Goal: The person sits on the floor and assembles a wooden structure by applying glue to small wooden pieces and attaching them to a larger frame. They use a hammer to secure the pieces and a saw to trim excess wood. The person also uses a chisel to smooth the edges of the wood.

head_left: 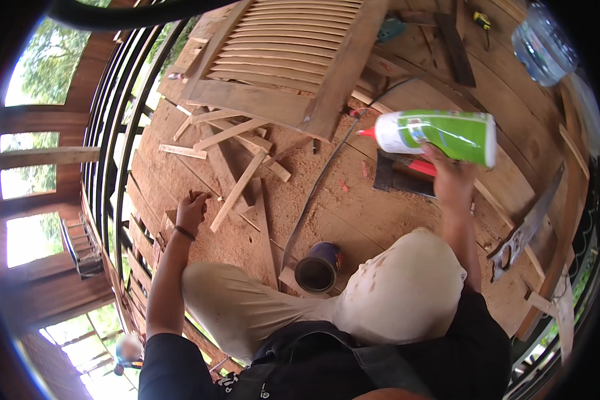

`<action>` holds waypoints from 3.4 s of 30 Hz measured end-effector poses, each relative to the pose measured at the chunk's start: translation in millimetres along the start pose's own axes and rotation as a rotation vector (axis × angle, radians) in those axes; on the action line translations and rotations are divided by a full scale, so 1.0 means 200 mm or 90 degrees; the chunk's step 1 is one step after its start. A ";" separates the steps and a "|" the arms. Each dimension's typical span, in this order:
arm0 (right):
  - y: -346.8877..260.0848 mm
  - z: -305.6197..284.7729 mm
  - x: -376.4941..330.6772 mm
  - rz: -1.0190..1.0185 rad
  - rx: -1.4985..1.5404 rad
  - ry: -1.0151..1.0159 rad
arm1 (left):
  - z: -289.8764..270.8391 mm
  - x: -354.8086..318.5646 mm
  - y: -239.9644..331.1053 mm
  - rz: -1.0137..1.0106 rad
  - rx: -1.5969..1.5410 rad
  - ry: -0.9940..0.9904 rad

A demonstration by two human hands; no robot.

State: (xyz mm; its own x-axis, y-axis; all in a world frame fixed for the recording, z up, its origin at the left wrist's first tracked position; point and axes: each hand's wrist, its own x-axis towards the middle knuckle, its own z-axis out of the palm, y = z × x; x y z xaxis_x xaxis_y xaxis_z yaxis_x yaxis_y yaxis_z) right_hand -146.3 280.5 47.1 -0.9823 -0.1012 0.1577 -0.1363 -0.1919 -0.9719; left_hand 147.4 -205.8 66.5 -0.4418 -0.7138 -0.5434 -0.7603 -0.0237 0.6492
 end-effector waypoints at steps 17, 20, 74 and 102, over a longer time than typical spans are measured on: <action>0.20 0.17 0.01 0.004 0.214 -0.026 | 0.02 0.03 0.04 0.006 0.042 -0.018; 0.22 0.16 0.02 0.002 0.209 -0.027 | 0.04 0.02 0.05 0.013 0.051 -0.019; 0.35 0.15 -0.04 0.217 0.404 0.219 | 0.05 0.06 0.04 0.022 0.081 -0.015; 0.04 -0.87 -0.19 0.653 -0.010 -0.189 | 0.45 -0.28 0.38 0.391 0.498 -0.389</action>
State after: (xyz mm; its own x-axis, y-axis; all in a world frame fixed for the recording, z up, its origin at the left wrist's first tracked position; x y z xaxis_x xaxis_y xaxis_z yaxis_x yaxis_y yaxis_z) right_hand -131.8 452.9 2.1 -0.5577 -0.4410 -0.7032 0.7347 0.1320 -0.6654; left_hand 70.8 -104.4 97.9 -0.8313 0.0047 -0.5558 -0.3315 0.7984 0.5027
